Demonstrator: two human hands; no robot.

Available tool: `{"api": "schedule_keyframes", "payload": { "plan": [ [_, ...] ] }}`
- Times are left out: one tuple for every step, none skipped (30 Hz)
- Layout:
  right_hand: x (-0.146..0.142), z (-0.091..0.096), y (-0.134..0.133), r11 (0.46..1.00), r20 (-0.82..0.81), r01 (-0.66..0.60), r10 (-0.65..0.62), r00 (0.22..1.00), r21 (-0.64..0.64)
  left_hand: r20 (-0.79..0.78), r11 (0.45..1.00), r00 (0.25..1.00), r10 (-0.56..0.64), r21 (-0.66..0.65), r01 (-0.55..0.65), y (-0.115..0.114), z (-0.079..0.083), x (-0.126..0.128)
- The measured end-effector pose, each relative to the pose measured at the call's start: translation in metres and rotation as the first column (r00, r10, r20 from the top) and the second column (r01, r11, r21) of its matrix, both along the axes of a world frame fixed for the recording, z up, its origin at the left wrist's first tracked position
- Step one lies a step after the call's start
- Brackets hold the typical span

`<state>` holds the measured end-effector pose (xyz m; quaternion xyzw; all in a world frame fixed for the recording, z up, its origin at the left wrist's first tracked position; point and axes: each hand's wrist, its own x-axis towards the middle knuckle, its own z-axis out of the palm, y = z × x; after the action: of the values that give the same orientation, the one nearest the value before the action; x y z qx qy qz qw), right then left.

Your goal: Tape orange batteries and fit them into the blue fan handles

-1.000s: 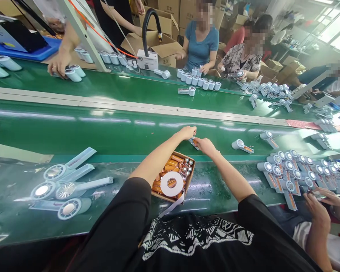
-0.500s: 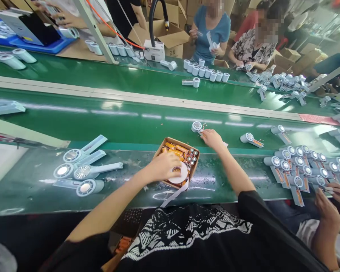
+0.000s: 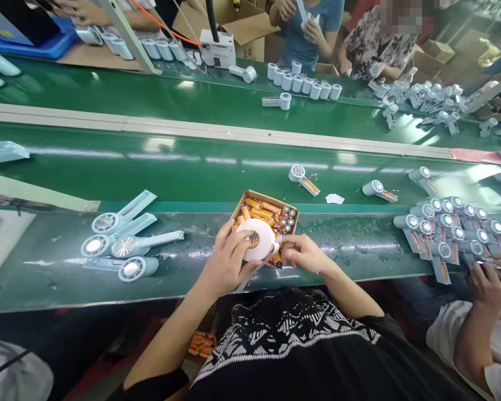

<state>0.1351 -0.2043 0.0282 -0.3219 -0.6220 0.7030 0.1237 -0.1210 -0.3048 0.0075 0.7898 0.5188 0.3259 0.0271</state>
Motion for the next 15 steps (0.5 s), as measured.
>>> {"api": "schedule_keyframes", "payload": {
  "plan": [
    [-0.006,0.002,-0.007,0.997,-0.020,-0.060,0.059,0.998,-0.056,-0.006,0.999,1.000,0.020,0.025,-0.020,-0.003,0.001,-0.003],
    [-0.012,0.004,-0.013,0.990,-0.032,-0.102,0.099,0.995,-0.093,-0.012,0.998,0.999,0.034,0.043,-0.034,-0.007,0.003,-0.007],
    [-0.018,0.004,-0.017,0.984,-0.036,-0.129,0.126,0.991,-0.120,-0.020,0.998,0.999,0.045,0.055,-0.044,-0.009,0.005,-0.010],
    [-0.024,0.004,-0.021,0.980,-0.038,-0.145,0.141,0.989,-0.137,-0.032,0.997,0.998,0.058,0.059,-0.056,-0.012,0.006,-0.014],
    [-0.029,0.003,-0.023,0.978,-0.047,-0.152,0.147,0.988,-0.143,-0.047,0.996,0.996,0.074,0.056,-0.072,-0.015,0.007,-0.018],
    [-0.033,0.002,-0.025,0.978,-0.061,-0.158,0.150,0.987,-0.139,-0.066,0.995,0.994,0.091,0.051,-0.088,-0.018,0.007,-0.022],
    [-0.036,0.001,-0.027,0.977,-0.077,-0.169,0.160,0.984,-0.128,-0.086,0.993,0.990,0.108,0.047,-0.104,-0.020,0.007,-0.026],
    [-0.039,0.000,-0.028,0.976,-0.093,-0.186,0.177,0.980,-0.111,-0.104,0.992,0.988,0.118,0.046,-0.113,-0.023,0.005,-0.029],
    [-0.042,-0.001,-0.029,0.974,-0.106,-0.209,0.199,0.974,-0.088,-0.118,0.993,0.986,0.117,0.049,-0.112,-0.026,0.001,-0.033],
    [-0.044,-0.001,-0.030,0.969,-0.113,-0.237,0.229,0.967,-0.063,-0.125,0.993,0.986,0.110,0.058,-0.103,-0.028,-0.003,-0.035],
    [-0.047,-0.002,-0.031,0.963,-0.114,-0.266,0.260,0.959,-0.038,-0.128,0.992,0.986,0.108,0.078,-0.098,-0.030,-0.009,-0.037],
    [-0.050,-0.002,-0.032,0.956,-0.115,-0.292,0.289,0.950,-0.013,-0.126,0.988,0.985,0.117,0.114,-0.103,-0.032,-0.016,-0.038],
    [-0.052,-0.002,-0.033,0.950,-0.121,-0.313,0.312,0.942,0.014,-0.113,0.979,0.984,0.136,0.169,-0.116,-0.034,-0.024,-0.037],
    [-0.055,-0.002,-0.034,0.942,-0.133,-0.334,0.336,0.932,0.039,-0.081,0.961,0.984,0.161,0.241,-0.138,-0.036,-0.031,-0.036],
    [-0.058,-0.001,-0.034,0.932,-0.149,-0.358,0.363,0.920,0.060,-0.024,0.932,0.982,0.185,0.322,-0.168,-0.039,-0.038,-0.033]
  ]
}}
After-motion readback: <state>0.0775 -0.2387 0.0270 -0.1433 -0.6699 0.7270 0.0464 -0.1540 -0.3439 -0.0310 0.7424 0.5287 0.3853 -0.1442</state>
